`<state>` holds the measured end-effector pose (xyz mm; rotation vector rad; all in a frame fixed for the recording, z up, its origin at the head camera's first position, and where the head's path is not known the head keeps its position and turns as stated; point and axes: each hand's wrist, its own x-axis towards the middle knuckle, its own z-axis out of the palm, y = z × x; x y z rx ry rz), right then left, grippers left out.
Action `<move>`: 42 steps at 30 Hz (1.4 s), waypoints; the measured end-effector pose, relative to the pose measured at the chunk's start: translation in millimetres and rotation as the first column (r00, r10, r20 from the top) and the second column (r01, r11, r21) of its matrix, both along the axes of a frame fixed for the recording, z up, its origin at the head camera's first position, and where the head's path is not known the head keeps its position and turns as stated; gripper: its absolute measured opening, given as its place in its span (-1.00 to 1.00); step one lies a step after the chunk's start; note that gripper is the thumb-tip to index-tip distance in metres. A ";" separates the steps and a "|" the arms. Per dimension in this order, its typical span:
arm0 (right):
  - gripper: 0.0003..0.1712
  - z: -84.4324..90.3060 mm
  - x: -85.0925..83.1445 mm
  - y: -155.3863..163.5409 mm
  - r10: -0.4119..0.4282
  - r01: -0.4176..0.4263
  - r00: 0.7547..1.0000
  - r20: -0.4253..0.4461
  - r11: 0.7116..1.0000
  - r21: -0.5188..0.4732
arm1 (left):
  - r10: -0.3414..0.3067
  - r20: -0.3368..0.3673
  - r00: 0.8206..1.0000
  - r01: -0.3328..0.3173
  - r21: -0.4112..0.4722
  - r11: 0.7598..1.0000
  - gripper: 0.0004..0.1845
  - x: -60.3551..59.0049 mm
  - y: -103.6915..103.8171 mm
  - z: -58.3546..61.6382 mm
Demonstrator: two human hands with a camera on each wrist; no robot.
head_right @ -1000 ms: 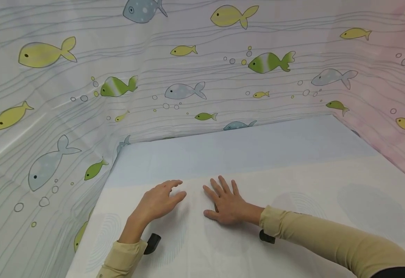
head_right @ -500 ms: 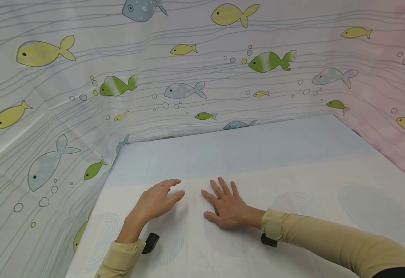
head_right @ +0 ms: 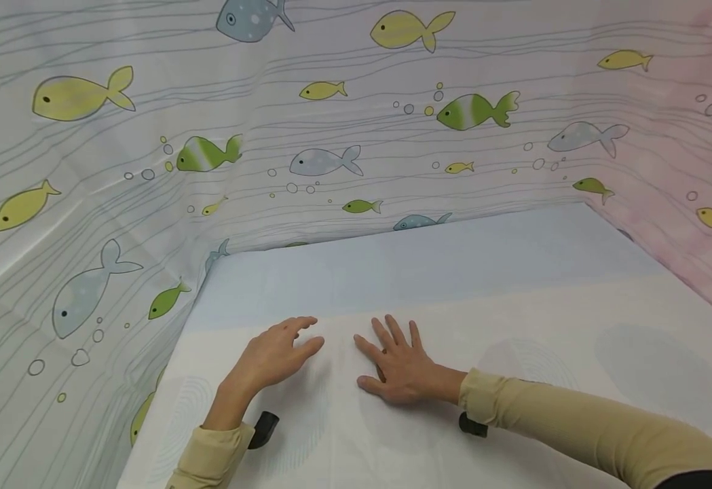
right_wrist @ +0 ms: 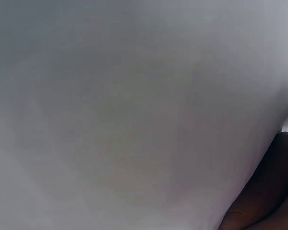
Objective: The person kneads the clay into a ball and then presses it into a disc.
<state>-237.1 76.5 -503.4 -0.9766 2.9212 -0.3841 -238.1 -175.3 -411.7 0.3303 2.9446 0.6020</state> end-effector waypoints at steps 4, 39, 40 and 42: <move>-0.12 3.8 0.7 0.0 0.004 -0.004 1.000 -0.005 1.000 -0.010 | 0.001 0.001 1.000 -0.001 0.007 1.000 -0.46 1.9 0.9 1.6; -0.39 4.6 -0.9 3.4 -0.091 0.101 0.991 0.097 0.989 -0.111 | -0.046 -0.018 0.999 0.046 0.013 0.999 -0.47 11.9 11.8 -0.2; -0.39 4.1 -1.6 3.2 -0.090 0.100 0.992 0.094 0.989 -0.113 | -0.044 -0.019 0.999 0.045 0.012 0.999 -0.47 11.9 11.7 -0.1; -0.38 3.8 -2.5 2.6 -0.088 0.098 0.993 0.085 0.988 -0.120 | -0.041 -0.024 0.999 0.041 0.007 0.999 -0.47 11.8 11.3 0.5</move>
